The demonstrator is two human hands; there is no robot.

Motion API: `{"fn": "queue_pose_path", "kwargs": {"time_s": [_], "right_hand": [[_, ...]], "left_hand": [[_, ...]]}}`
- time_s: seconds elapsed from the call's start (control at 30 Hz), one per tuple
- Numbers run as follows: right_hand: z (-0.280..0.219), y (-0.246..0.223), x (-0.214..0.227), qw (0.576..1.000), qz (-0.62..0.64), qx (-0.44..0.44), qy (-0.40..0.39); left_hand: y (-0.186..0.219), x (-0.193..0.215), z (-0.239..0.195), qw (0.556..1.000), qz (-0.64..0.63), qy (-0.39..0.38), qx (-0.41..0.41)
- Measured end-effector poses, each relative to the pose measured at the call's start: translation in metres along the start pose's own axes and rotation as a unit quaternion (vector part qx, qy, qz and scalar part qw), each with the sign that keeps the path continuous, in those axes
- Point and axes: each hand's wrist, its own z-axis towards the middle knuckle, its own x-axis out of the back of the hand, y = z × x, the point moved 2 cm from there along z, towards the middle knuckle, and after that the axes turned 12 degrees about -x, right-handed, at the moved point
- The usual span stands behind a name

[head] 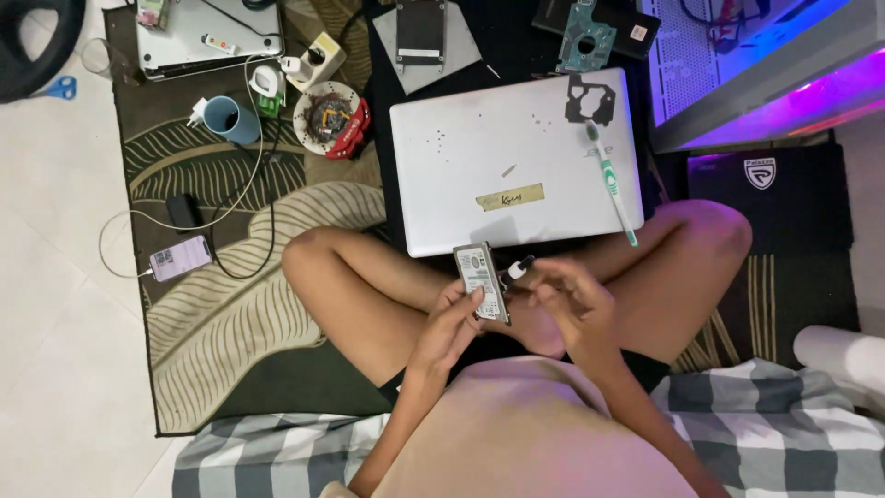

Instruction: The person sits cross-legged on a bed and uses a screwdriver to loosen screws on a hard drive. They then use a toothbrush to scrub the hard drive's surface and edges, flipping it over to clean multiple sides.

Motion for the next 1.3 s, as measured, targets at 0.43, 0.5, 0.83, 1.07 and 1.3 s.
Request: {"fn": "queue_pose_path", "kwargs": {"time_s": [0.43, 0.5, 0.83, 1.07, 1.3], "right_hand": [[0.072, -0.038, -0.016, 0.975, -0.191, 0.056, -0.098], [0.108, -0.041, -0.015, 0.916, -0.359, 0.172, -0.037], [0.172, -0.028, -0.015, 0.833, -0.518, 0.166, -0.104], [0.209, -0.045, 0.011, 0.922, -0.368, 0.084, -0.086], [0.228, -0.1, 0.052, 0.954, -0.294, 0.057, 0.025]], "left_hand": [[0.033, 0.047, -0.005, 0.978, 0.131, -0.153, 0.046], [0.039, 0.039, 0.001, 0.945, 0.235, -0.18, 0.141], [0.002, 0.07, 0.038, 0.933, 0.184, -0.142, 0.274], [0.006, 0.065, 0.041, 0.929, 0.154, -0.121, 0.314], [0.012, 0.07, 0.052, 0.868, 0.089, -0.312, 0.375]]}}
